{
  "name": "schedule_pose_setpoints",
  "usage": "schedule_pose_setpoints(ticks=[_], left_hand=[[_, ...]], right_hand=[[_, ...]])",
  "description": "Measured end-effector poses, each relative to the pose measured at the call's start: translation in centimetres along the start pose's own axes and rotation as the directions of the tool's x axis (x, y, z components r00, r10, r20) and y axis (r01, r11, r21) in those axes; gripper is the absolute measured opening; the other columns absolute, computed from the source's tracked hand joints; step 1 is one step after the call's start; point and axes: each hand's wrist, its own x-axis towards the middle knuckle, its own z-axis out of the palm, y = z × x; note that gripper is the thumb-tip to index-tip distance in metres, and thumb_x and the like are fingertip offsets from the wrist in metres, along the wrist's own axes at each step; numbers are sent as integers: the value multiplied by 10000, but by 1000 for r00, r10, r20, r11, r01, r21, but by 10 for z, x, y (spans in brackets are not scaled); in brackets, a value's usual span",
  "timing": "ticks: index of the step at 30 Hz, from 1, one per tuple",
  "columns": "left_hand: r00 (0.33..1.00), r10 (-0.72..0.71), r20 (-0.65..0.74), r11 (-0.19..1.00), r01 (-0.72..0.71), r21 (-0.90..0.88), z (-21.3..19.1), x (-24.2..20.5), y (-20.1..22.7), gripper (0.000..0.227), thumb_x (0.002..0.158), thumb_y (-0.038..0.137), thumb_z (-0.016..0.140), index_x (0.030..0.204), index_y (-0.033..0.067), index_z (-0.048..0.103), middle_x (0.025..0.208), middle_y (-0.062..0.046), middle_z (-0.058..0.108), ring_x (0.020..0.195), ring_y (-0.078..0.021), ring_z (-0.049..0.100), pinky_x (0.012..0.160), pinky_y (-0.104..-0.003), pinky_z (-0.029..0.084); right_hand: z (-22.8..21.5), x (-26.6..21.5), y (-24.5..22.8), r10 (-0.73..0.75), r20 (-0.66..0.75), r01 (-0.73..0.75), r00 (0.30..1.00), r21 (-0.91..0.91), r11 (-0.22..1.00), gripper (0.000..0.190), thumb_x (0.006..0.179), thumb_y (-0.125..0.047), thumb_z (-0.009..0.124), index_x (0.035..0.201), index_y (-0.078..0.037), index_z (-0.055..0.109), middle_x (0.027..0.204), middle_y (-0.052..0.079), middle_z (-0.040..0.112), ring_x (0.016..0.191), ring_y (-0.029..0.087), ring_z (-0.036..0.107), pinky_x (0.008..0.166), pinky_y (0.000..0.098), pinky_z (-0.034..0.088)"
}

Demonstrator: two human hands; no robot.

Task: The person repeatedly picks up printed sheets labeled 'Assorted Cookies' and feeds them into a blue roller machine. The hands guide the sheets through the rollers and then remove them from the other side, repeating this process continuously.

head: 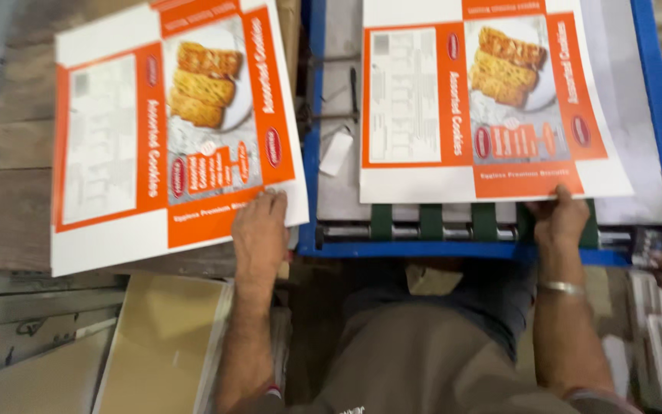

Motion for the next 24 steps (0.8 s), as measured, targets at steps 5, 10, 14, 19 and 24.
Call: schedule_pose_setpoints(ticks=[5,10,14,19,24], left_hand=[[996,84,38,994,-81,-78,-9,0,-10,575,669,40,778,1234,6,676,1202,-167,693,1106,-354,637,948,-472,491],[981,-128,-149,958,83,-275,-28,-10,-58,404,846,-9,683,1245,45,708,1272,-149,705,1217,-325,634,1065,-452,500],[900,-334,-279,886,199,-419,-16,-9,-40,360,940,-34,584,1271,63,688,1302,-129,711,1250,-298,676,1123,-439,538],[994,-53,96,971,74,-226,35,18,74,433,810,69,688,1233,-1,629,1192,-196,661,1184,-399,595,1080,-509,441],[971,238,-24,931,-235,-278,39,11,150,686,774,374,781,1314,-12,608,1343,-187,610,1329,-343,524,1166,-625,317]], right_hand=[[-8,-24,18,171,94,-167,981,-48,985,304,1097,-164,542,1343,13,518,1227,220,656,1065,370,696,886,482,645],[18,-65,2,170,126,-150,977,-154,977,393,1072,-153,545,1405,43,472,1269,244,631,1098,373,691,886,462,621],[74,-107,-20,199,300,-133,933,-225,965,447,1067,-184,545,1430,69,480,1324,257,614,1109,347,678,891,438,620],[154,-170,-20,324,708,-148,627,-300,942,533,1005,-220,573,1458,38,462,1356,200,630,1172,317,682,924,412,621],[182,-197,-3,428,619,-376,658,-221,900,488,1052,-189,552,1491,13,487,1362,188,623,1129,311,636,767,409,529]])
